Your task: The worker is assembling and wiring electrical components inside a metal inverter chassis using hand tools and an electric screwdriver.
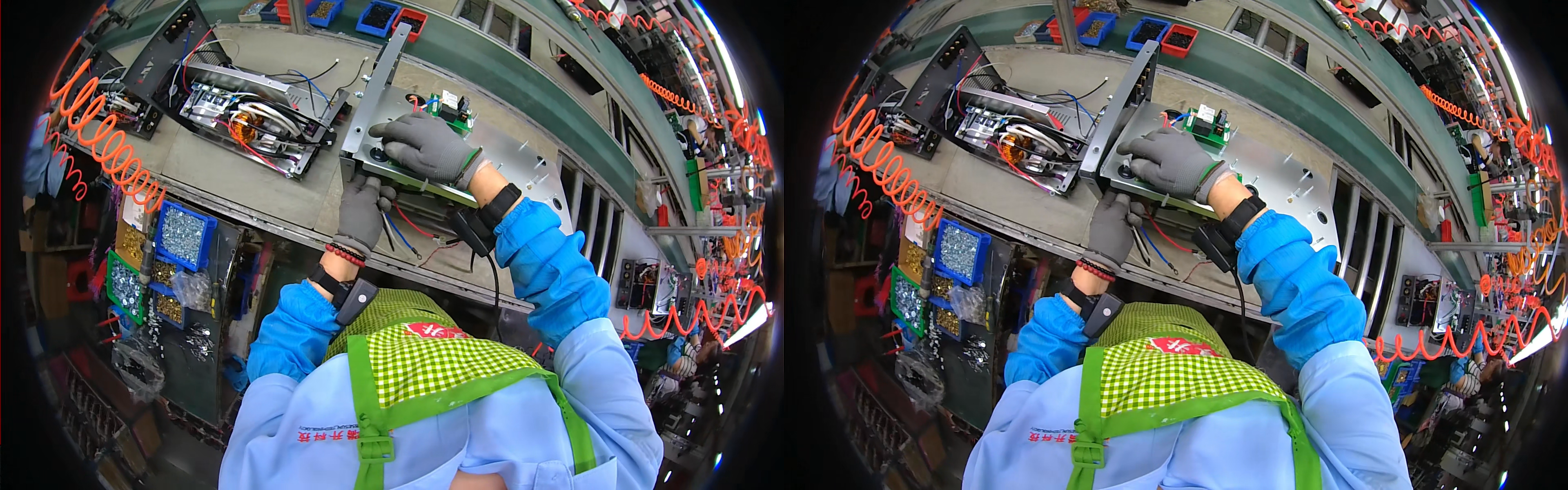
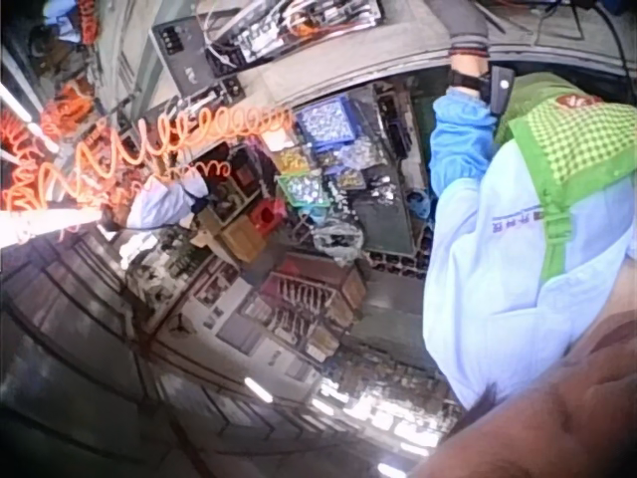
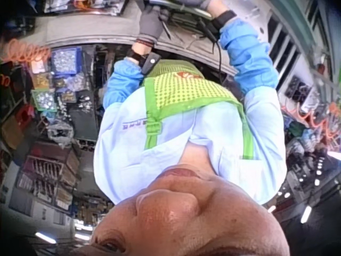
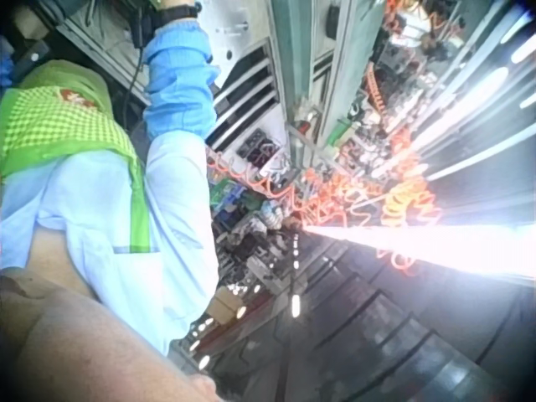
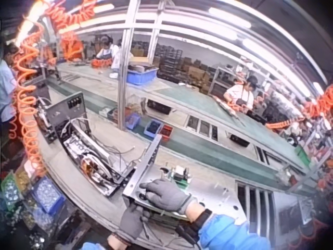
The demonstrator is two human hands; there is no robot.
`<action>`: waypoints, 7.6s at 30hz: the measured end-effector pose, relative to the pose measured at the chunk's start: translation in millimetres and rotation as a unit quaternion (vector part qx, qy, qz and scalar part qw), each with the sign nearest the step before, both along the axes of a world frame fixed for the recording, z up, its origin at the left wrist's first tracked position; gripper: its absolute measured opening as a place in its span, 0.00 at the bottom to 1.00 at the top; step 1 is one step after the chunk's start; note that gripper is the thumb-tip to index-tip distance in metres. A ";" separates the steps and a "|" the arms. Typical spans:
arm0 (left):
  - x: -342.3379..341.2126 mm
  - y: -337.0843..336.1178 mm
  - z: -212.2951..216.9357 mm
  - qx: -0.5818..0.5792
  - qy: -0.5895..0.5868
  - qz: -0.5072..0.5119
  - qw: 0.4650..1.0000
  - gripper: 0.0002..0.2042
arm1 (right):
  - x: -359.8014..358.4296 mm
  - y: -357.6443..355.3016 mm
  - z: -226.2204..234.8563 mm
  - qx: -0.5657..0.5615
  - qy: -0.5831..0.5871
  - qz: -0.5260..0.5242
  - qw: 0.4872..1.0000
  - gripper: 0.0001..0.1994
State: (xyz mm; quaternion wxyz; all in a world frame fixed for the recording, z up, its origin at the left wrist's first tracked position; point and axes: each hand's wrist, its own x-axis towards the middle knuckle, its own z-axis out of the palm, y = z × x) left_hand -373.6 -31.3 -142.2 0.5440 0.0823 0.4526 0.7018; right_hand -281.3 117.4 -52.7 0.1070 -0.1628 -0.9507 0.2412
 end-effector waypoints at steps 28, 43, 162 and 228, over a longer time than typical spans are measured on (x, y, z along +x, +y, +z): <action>-15.3 -1.4 -3.1 -0.070 0.270 -0.103 0.955 0.10 | -3.0 6.1 10.9 -0.018 -0.103 0.039 0.994 0.17; -65.8 -66.6 4.0 -0.096 0.790 -0.062 0.602 0.22 | -15.4 12.6 128.4 0.211 0.193 -0.050 0.957 0.11; -11.4 13.3 -30.0 -0.060 0.642 -0.028 0.764 0.12 | 14.8 18.5 30.0 -0.249 -0.018 -0.024 0.968 0.24; 50.8 30.0 -13.5 0.071 0.512 -0.528 0.674 0.19 | 192.9 -163.3 -149.7 0.116 -0.069 -0.405 0.904 0.10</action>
